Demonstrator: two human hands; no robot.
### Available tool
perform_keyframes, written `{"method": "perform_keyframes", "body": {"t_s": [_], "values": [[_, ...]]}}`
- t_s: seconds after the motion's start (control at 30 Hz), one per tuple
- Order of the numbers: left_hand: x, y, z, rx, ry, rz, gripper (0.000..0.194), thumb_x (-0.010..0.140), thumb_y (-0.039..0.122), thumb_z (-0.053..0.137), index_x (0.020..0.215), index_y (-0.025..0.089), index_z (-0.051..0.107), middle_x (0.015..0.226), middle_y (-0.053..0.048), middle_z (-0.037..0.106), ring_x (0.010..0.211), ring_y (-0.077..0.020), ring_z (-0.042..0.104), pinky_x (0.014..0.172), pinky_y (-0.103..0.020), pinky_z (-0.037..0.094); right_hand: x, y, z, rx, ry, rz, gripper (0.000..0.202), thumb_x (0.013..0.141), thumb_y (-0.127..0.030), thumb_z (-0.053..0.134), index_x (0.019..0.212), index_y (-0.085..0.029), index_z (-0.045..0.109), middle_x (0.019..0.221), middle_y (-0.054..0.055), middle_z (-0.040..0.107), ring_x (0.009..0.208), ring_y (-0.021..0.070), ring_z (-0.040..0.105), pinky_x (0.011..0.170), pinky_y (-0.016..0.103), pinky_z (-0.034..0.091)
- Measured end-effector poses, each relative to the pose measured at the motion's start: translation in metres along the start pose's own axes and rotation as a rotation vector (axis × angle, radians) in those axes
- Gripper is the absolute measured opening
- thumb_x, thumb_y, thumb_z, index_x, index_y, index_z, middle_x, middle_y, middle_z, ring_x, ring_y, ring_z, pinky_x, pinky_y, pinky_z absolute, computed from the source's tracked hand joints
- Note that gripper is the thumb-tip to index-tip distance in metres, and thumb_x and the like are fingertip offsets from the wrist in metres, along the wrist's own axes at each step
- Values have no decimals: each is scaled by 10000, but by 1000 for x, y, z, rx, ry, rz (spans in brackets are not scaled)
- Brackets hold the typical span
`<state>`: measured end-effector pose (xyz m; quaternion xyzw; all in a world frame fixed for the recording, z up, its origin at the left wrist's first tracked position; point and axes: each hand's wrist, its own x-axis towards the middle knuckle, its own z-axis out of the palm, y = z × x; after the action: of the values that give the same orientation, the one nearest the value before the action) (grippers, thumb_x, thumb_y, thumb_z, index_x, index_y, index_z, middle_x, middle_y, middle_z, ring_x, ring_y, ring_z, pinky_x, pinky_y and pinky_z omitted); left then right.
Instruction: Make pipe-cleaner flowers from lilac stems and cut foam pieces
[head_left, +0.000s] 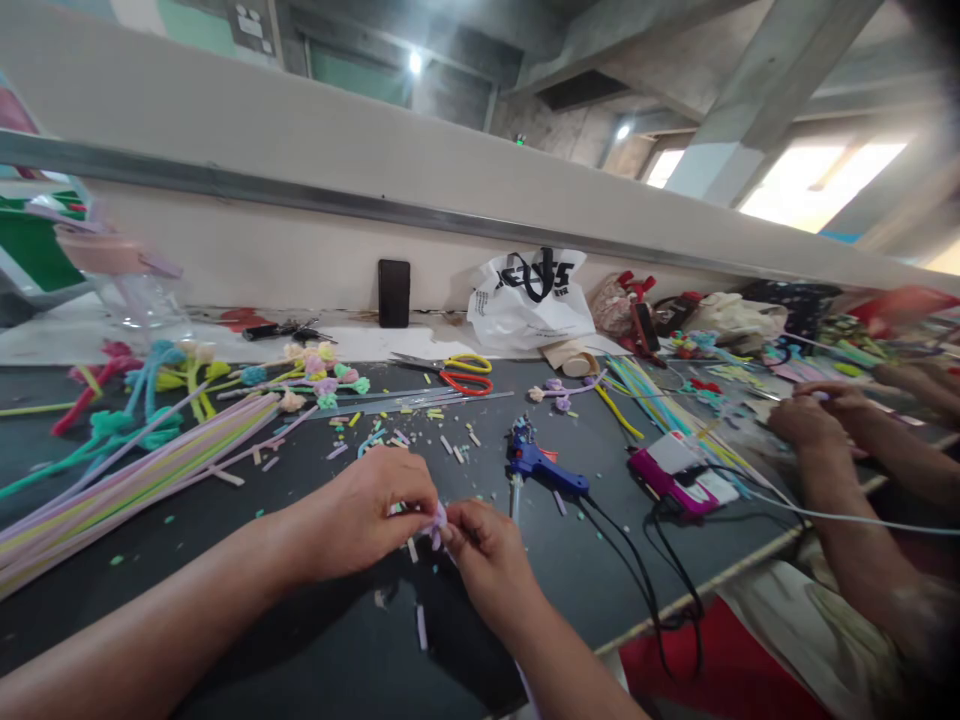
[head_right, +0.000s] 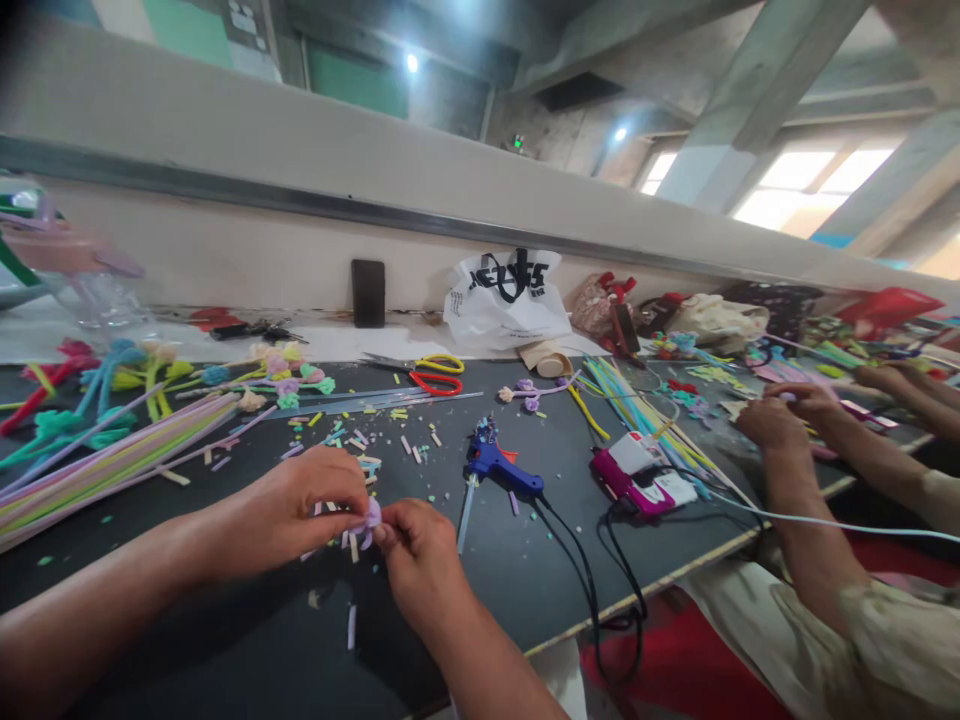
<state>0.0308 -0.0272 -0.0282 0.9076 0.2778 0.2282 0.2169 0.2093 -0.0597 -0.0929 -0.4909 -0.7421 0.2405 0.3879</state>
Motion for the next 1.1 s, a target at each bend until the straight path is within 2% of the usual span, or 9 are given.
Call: {"method": "perform_keyframes", "body": {"t_s": [0.1, 0.33, 0.43, 0.63, 0.87, 1.1], "values": [[1, 2, -5, 55, -29, 54, 145, 835, 179, 505, 770, 171, 634, 731, -12, 611, 727, -126, 535, 707, -259, 372, 1, -1, 0, 17, -20, 31, 229, 797, -247, 482, 581, -179, 509, 544, -20, 463, 539, 114, 444, 519, 206, 320], [0, 6, -3, 137, -65, 44, 144, 835, 137, 480, 805, 172, 616, 754, -16, 603, 761, -143, 527, 746, -295, 360, 2, -2, 1, 17, -61, 42, 217, 786, -228, 492, 576, -174, 506, 552, -23, 459, 546, 108, 442, 528, 204, 313], [-1, 7, 0, 159, -49, 37, 151, 846, 152, 461, 806, 170, 606, 742, -18, 595, 753, -144, 519, 730, -288, 366, 2, -1, 1, 5, -37, 12, 217, 788, -216, 492, 575, -177, 502, 546, -29, 447, 543, 106, 438, 526, 201, 315], [-1, 17, 3, 425, -83, 64, 164, 817, 104, 429, 739, 150, 566, 773, -57, 574, 740, -179, 490, 705, -329, 364, -1, 0, 4, -49, 38, -41, 217, 785, -150, 476, 573, -187, 453, 559, -37, 410, 545, 106, 423, 525, 200, 322], [-2, 8, 7, 181, -26, 0, 174, 828, 90, 430, 728, 165, 551, 703, -15, 546, 717, -148, 486, 690, -282, 359, -3, 2, 3, -53, 16, -70, 144, 764, -114, 485, 657, -181, 552, 612, -5, 525, 595, 120, 493, 561, 206, 361], [-4, 16, 10, 186, 13, -57, 159, 814, 106, 463, 714, 165, 572, 722, -16, 568, 727, -153, 502, 714, -306, 369, -1, 0, 1, -50, 99, -79, 192, 789, -181, 492, 602, -181, 532, 543, -25, 478, 526, 107, 451, 508, 201, 343]]}}
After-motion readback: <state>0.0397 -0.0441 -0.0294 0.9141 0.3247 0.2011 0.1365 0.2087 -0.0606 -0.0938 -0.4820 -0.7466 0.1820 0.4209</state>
